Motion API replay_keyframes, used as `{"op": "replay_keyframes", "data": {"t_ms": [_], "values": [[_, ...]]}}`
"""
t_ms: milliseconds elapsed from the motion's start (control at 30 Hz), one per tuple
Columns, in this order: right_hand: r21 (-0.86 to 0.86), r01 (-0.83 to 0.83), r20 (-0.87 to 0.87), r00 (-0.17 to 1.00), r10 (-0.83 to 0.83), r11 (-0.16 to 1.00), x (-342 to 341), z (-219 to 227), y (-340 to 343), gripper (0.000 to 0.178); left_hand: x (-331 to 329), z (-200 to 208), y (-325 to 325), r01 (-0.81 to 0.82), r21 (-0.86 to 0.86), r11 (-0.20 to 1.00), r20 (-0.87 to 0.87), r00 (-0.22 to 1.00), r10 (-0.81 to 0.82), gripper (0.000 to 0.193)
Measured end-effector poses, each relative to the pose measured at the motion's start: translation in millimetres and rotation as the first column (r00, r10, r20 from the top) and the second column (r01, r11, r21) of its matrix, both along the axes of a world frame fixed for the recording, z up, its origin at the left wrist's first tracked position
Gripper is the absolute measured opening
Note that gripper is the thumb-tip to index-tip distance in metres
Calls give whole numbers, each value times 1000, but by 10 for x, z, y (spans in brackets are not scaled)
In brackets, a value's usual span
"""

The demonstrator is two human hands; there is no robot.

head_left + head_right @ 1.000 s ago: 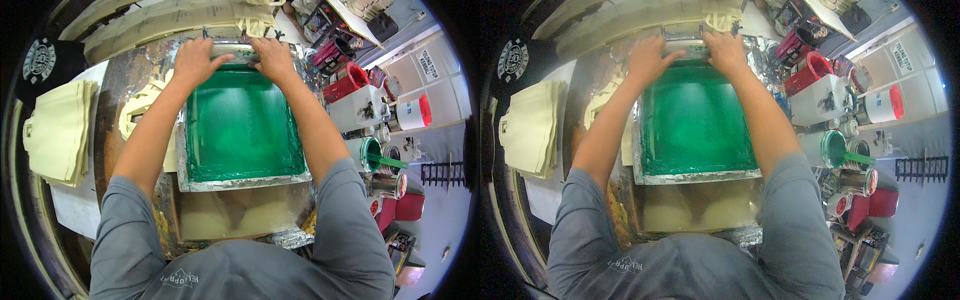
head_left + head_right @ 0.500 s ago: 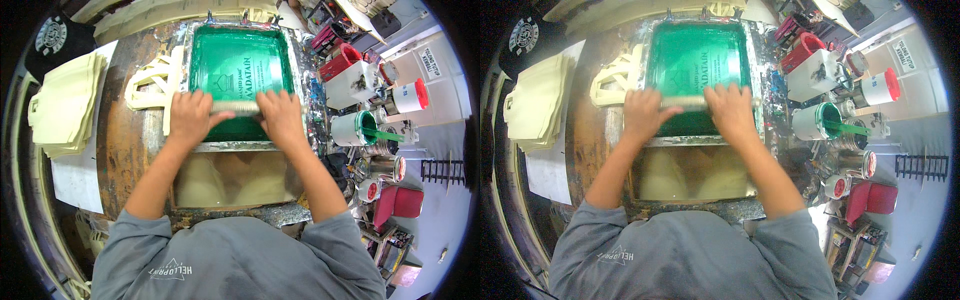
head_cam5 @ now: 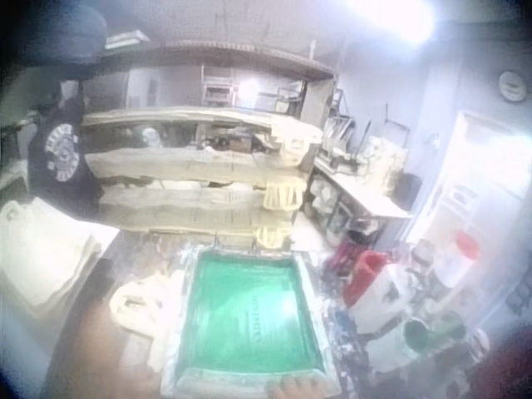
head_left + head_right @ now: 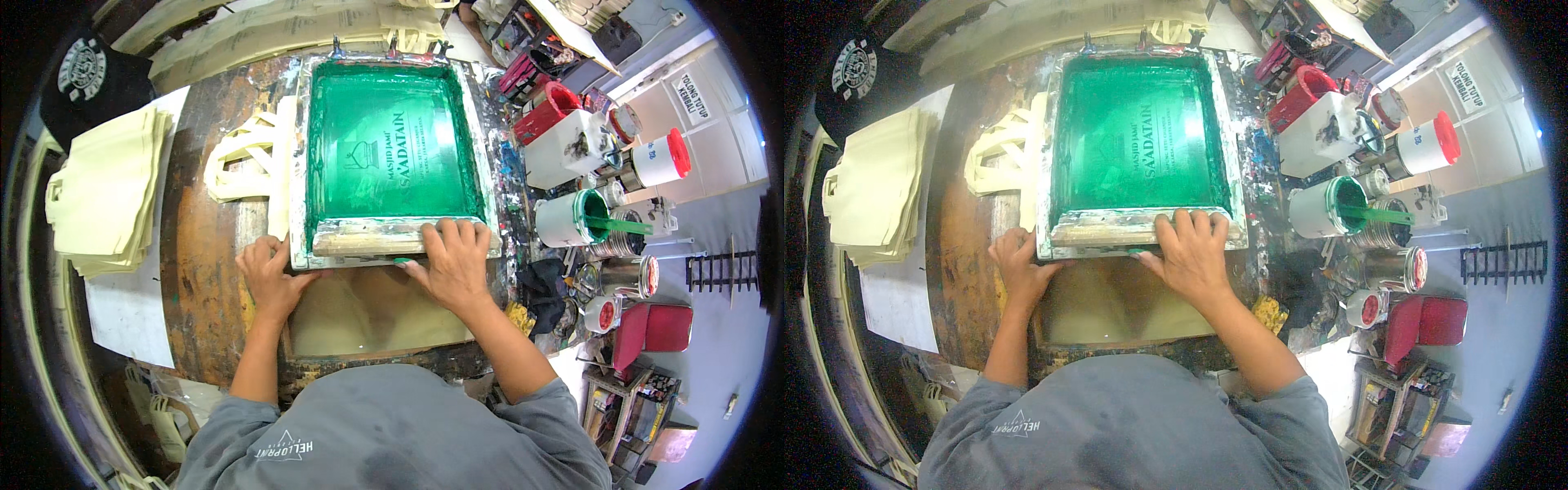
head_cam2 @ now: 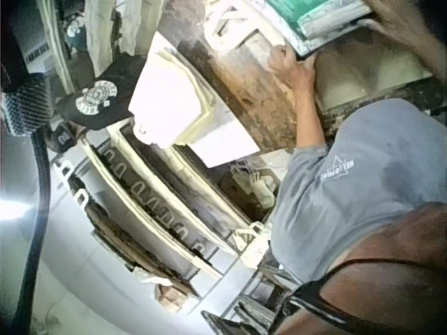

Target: The person applies green ink to a mesh screen with a squeegee, prints a design onto yellow fabric bags one by one, and moves each printed bag to a side stack.

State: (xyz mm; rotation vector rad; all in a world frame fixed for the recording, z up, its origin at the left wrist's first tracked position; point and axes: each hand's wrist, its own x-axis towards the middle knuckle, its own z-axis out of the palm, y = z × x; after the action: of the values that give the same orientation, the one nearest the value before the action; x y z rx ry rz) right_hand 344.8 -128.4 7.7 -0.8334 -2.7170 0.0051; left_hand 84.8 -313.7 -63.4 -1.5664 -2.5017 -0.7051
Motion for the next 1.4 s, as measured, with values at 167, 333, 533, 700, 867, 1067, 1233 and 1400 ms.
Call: {"op": "replay_keyframes", "data": {"t_ms": [167, 333, 533, 700, 867, 1067, 1233, 1400], "values": [[79, -20, -57, 998, 24, 997, -44, 653, 123, 61, 51, 286, 74, 4, 359, 933, 218, 972, -88, 78], [445, 11, -283, 950, 129, 895, -523, 1445, 881, 50, -99, 852, 696, -159, 544, 824, 458, 879, -132, 81], [468, 31, -376, 912, 167, 883, -789, 1871, 1106, 58, -210, -32, 464, -347, 147, 926, 141, 934, 328, 59], [487, 41, -428, 882, 197, 873, -783, 1905, 1143, 62, -398, -217, 455, -386, 160, 909, 367, 878, 308, 34], [448, 52, -412, 898, 155, 892, -735, 1931, 1181, 60, -934, 122, 812, -122, 494, 861, 139, 988, 60, 18], [276, 30, -336, 940, 67, 961, -770, 2065, 1313, 59, -2268, 1781, 978, 93, 271, 958, 243, 957, -161, 31], [407, -8, -423, 885, 196, 913, -840, 1891, 1207, 60, -3358, 2511, -1224, -214, 151, 965, 325, 933, 156, 33], [312, -1, -316, 943, 104, 950, -820, 1980, 1374, 76, -3911, 2427, -1700, -634, 107, 766, -309, 711, 631, 51]]}}
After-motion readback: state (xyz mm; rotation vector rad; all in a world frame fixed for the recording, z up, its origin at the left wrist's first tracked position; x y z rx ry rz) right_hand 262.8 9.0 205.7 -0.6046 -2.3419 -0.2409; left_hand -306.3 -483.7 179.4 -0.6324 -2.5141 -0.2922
